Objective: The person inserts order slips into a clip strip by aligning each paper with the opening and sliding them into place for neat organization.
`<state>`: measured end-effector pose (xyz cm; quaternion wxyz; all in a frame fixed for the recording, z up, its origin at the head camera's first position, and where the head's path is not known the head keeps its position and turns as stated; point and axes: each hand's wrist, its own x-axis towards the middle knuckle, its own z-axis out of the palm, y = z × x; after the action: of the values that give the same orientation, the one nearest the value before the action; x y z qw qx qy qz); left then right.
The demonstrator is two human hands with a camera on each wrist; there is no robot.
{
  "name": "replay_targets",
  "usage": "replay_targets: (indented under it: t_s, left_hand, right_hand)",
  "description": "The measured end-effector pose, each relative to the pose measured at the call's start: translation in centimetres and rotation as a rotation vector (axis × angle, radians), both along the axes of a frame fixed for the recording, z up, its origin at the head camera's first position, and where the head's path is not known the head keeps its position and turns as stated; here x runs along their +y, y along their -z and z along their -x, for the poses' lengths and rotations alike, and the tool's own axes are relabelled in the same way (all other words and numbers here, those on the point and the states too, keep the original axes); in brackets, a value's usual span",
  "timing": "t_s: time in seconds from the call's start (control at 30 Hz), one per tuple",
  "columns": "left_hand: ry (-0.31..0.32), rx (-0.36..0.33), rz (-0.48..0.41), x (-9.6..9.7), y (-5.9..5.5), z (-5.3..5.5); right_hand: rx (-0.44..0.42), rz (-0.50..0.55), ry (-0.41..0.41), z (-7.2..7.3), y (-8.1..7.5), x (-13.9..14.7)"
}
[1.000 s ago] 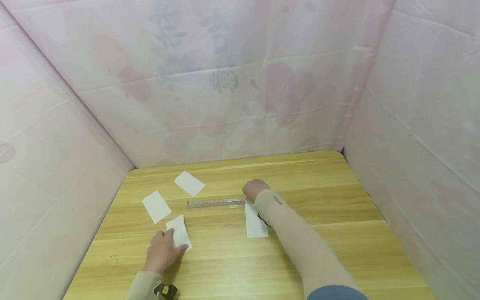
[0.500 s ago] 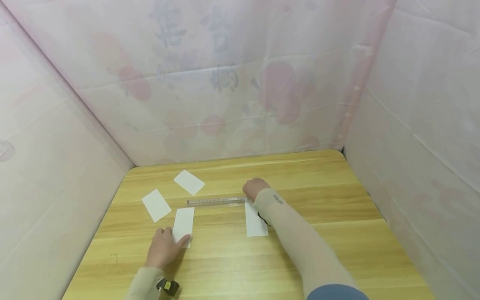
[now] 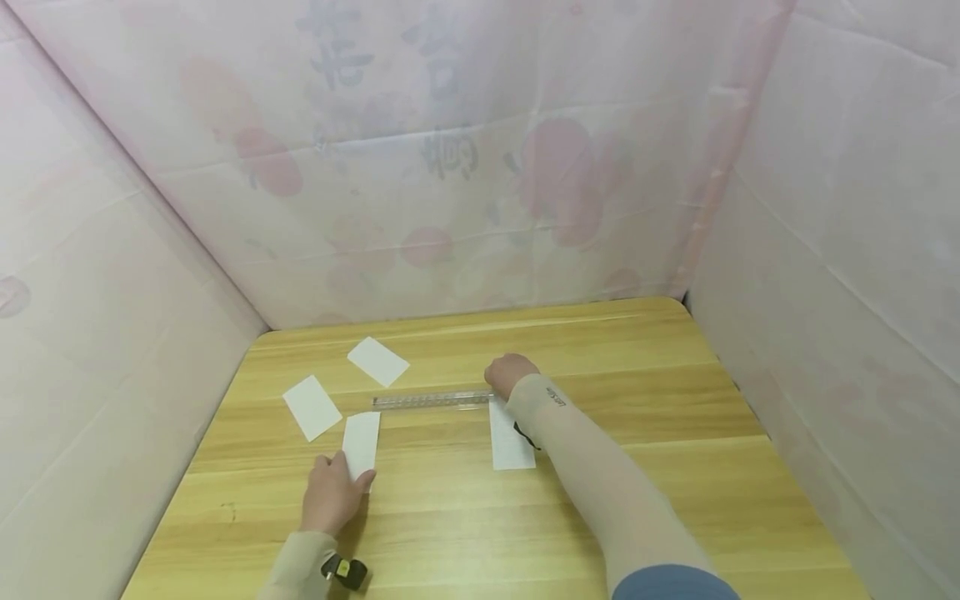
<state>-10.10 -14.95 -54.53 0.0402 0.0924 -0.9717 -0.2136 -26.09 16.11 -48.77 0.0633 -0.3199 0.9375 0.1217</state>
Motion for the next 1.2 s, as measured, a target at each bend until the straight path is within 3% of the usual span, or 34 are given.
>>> replay_targets:
  t_s: [0.43, 0.7, 1.2]
  left_hand:
    - [-0.011, 0.145, -0.102, -0.16, 0.75, -0.06]
    - [0.013, 0.141, -0.148, -0.02, 0.80, 0.29]
    - [0.019, 0.129, -0.240, 0.04, 0.44, -0.09]
  right_hand:
    - [-0.005, 0.042, 0.000, 0.06, 0.36, 0.05]
    - [0.008, 0.049, -0.011, 0.01, 0.44, 0.01]
    - [0.013, 0.022, 0.007, 0.02, 0.55, -0.23]
